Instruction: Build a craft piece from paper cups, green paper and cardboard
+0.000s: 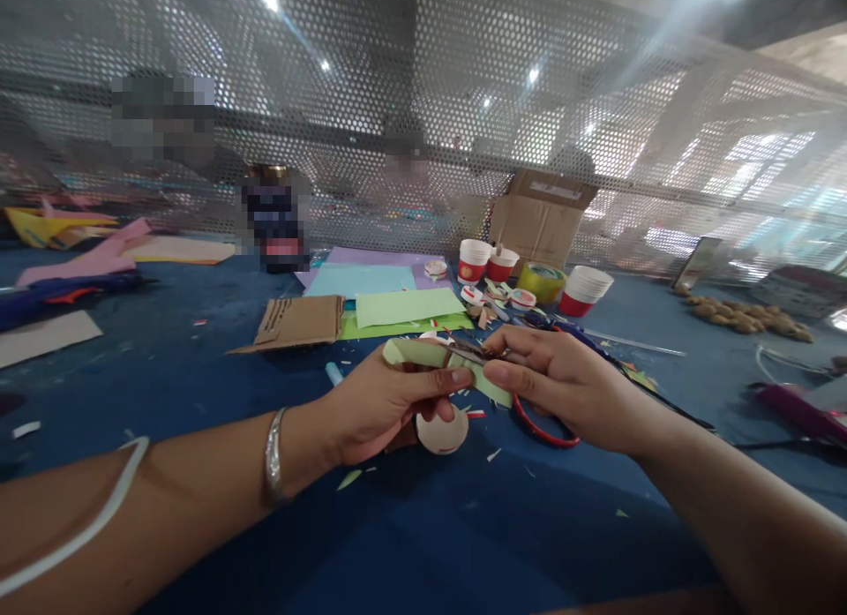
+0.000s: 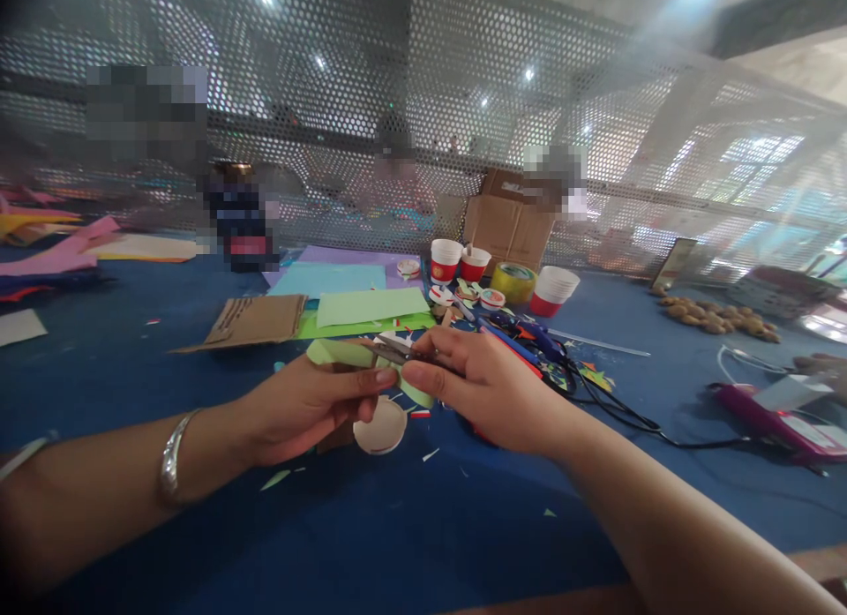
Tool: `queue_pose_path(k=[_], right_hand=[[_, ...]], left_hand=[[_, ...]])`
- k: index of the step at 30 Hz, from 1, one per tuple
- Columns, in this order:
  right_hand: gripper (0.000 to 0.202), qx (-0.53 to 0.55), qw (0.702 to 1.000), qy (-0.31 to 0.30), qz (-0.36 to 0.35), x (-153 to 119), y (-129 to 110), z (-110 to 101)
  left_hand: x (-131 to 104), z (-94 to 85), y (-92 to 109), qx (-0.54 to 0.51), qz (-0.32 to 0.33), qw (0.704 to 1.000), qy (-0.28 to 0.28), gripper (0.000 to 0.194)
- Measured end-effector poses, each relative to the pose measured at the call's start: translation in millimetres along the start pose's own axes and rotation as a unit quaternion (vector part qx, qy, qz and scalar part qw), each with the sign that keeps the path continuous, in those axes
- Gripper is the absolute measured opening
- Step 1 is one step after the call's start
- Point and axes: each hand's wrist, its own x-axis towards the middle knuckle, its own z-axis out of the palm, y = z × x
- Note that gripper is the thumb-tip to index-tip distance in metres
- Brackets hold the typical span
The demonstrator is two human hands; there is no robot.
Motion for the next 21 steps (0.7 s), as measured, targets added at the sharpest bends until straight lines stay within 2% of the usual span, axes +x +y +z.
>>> queue_pose_path(k=[5,10,13,15,18,21], right_hand=[[0.036,0.031,0.999,0.018,0.002,-0.3,1.5,5.0],[0.037,0.120,0.991,0.064,0.013,2.2,8.2,8.0],[0.039,0.189,0.976,0.106,0.032,6.3,15.5,8.2],[0.039,0.208,0.969,0.125,0.045,8.6,19.3,8.8],[0.039,0.188,0.971,0.142,0.038,9.4,20.2,10.5],[0.036,0.133,0.979,0.151,0.014,7.1,15.6,12.2]], left_hand=[[-2.7,4.9,-0.3,-0.015,-0.007,1.000,-0.018,0.024],[-3.0,8.6,2.2,-0.025,0.012,1.000,-0.010,0.025],[-1.5,8.7,4.0,-0.042,0.013,0.999,0.020,0.025],[-0.1,7.8,5.1,-0.038,0.037,0.998,0.043,0.026],[2.6,4.7,6.6,-0.016,0.083,0.993,0.088,0.026],[5.3,0.7,8.3,-0.008,0.093,0.987,0.129,0.023]])
